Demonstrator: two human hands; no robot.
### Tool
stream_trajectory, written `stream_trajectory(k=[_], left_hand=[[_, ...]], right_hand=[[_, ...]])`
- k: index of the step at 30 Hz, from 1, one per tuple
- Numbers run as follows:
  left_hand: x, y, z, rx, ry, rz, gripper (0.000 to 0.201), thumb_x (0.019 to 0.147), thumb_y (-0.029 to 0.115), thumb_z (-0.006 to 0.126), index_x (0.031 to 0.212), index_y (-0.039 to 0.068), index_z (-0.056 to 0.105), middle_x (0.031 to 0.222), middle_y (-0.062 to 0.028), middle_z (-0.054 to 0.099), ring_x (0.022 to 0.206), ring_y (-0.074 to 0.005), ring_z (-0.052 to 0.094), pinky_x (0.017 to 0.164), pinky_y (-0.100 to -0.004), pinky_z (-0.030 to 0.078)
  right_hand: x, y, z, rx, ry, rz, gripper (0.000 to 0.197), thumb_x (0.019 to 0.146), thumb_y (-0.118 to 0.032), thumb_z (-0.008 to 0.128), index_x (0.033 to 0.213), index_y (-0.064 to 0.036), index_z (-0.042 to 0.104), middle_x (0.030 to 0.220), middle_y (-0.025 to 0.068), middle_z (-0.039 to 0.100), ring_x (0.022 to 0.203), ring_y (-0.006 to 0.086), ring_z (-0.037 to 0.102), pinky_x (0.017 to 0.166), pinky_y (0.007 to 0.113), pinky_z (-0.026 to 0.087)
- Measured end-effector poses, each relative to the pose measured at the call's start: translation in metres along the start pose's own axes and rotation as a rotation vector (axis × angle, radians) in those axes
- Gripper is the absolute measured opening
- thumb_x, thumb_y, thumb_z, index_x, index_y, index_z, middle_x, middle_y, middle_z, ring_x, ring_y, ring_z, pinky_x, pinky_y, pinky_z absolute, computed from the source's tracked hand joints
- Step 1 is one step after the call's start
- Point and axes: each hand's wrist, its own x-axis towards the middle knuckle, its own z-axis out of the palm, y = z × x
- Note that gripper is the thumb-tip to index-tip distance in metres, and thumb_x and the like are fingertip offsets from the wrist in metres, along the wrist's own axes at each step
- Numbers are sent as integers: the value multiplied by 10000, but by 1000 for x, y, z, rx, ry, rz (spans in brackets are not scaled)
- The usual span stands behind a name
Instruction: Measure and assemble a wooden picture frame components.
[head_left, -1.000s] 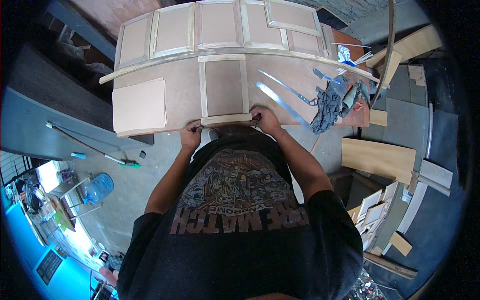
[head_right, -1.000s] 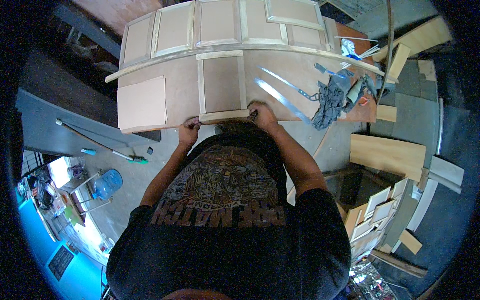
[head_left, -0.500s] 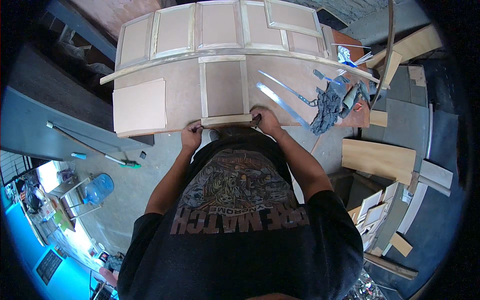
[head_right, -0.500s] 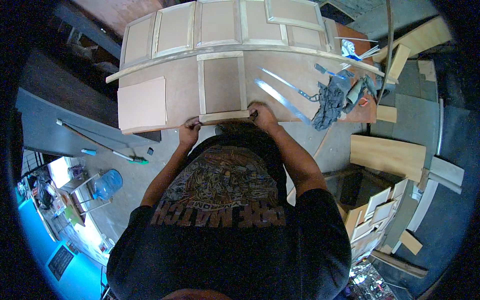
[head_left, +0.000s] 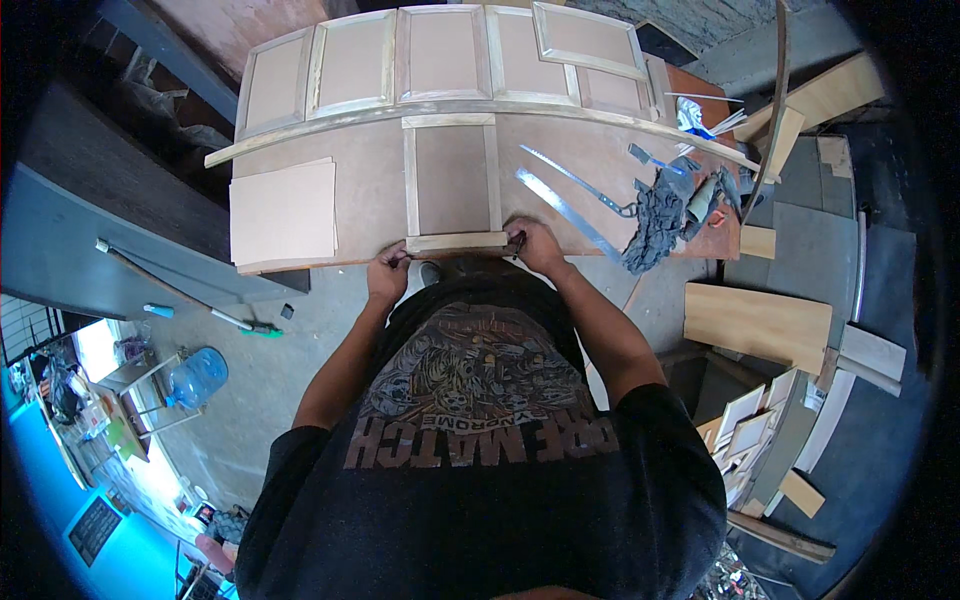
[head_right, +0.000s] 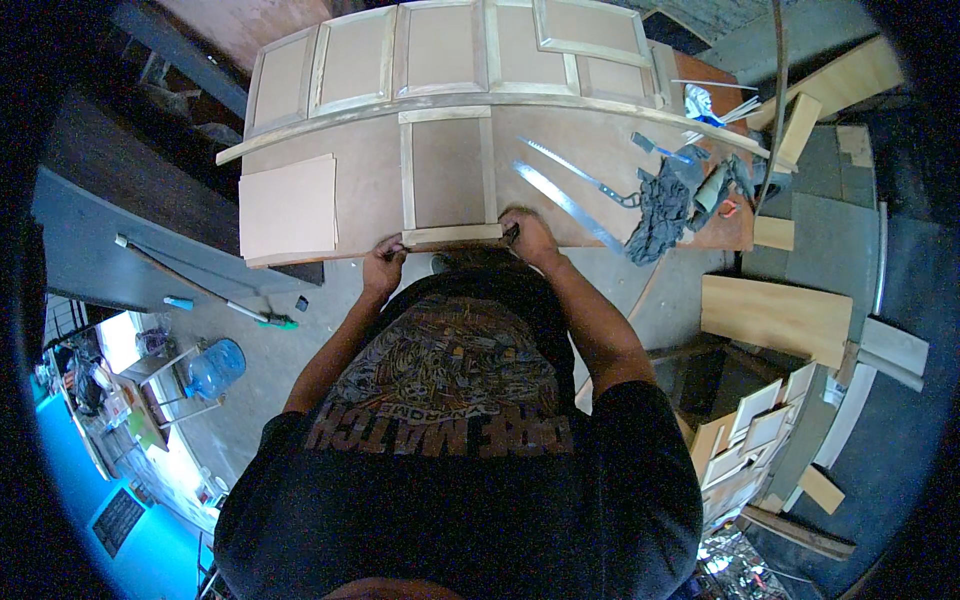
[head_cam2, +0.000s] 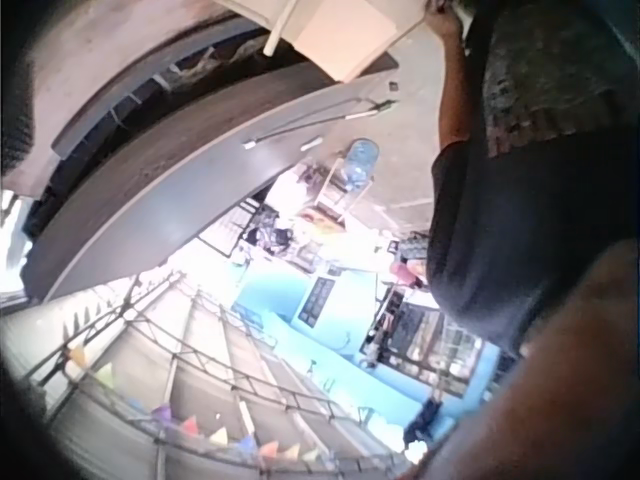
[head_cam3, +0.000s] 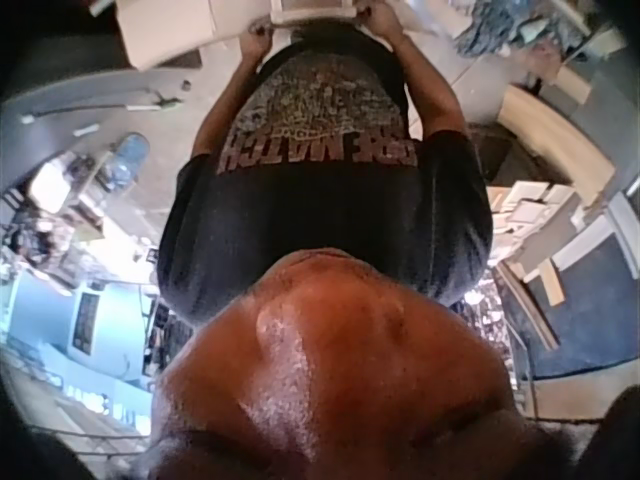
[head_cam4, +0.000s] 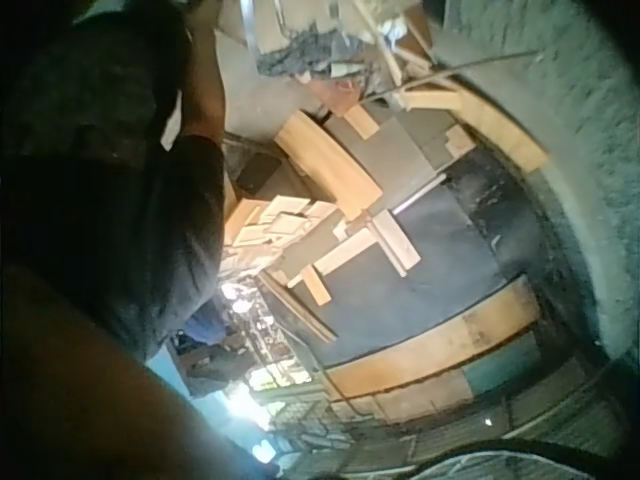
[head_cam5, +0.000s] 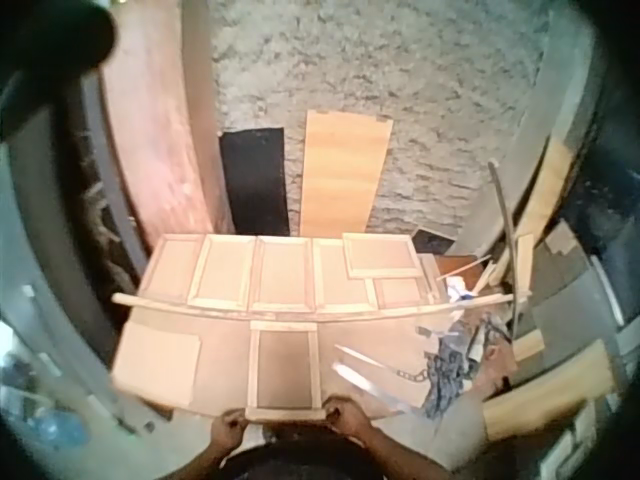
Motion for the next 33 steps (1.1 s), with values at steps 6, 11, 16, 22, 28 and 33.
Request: stream_trajectory(k=[6, 11, 16, 22, 28, 33], left_hand=[[-12, 8, -12, 104, 213, 14, 440, 901, 32, 738, 1335, 84, 687, 1025, -101, 700, 903, -204, 699, 815, -313, 585], [-37, -30, -41, 307, 297, 39, 516, 873, 30, 733, 1377, 92, 641, 1141, -140, 642, 955, -259, 664, 804, -360, 578], [-69, -122, -61, 389, 245, -189, 685, 860, 166, 771, 1492, 84, 519, 1190, -187, 628, 1051, -317, 653, 902, -441, 554], [-103, -166, -65, 323, 217, -572, 745, 850, 275, 815, 1503, 83, 513, 1290, -188, 641, 1181, -360, 637, 1013, -462, 524], [-125, -161, -53, 233, 55, -572, 688, 866, 305, 832, 1464, 90, 570, 1281, -177, 674, 1190, -344, 651, 1019, -443, 527], [-133, -142, -40, 4, 22, -622, 645, 890, 281, 823, 1457, 84, 585, 1295, -187, 687, 1172, -299, 667, 1017, -409, 523]], right_hand=[[-13, 38, 6, -9, 137, -97, 231, 811, 77, 689, 1034, 15, 696, 1036, 150, 725, 927, 299, 709, 843, 368, 565], [-45, 38, 11, 127, 449, 99, 156, 882, -41, 778, 992, 2, 677, 1033, 114, 720, 919, 192, 695, 847, 315, 559], [-105, 70, 33, 5, 531, 324, 187, 918, -158, 788, 936, 0, 690, 859, 115, 720, 777, 208, 681, 788, 331, 558], [-199, 114, 69, 15, 609, 634, 300, 909, -306, 813, 865, -25, 716, 713, 69, 678, 667, 165, 628, 681, 343, 531], [-241, 127, 88, -96, 462, 711, 328, 902, -347, 823, 888, -27, 752, 783, 106, 731, 732, 192, 683, 718, 391, 552], [-209, 130, 92, 3, 412, 636, 336, 932, -365, 788, 927, -31, 753, 842, 135, 743, 780, 261, 706, 751, 407, 563]])
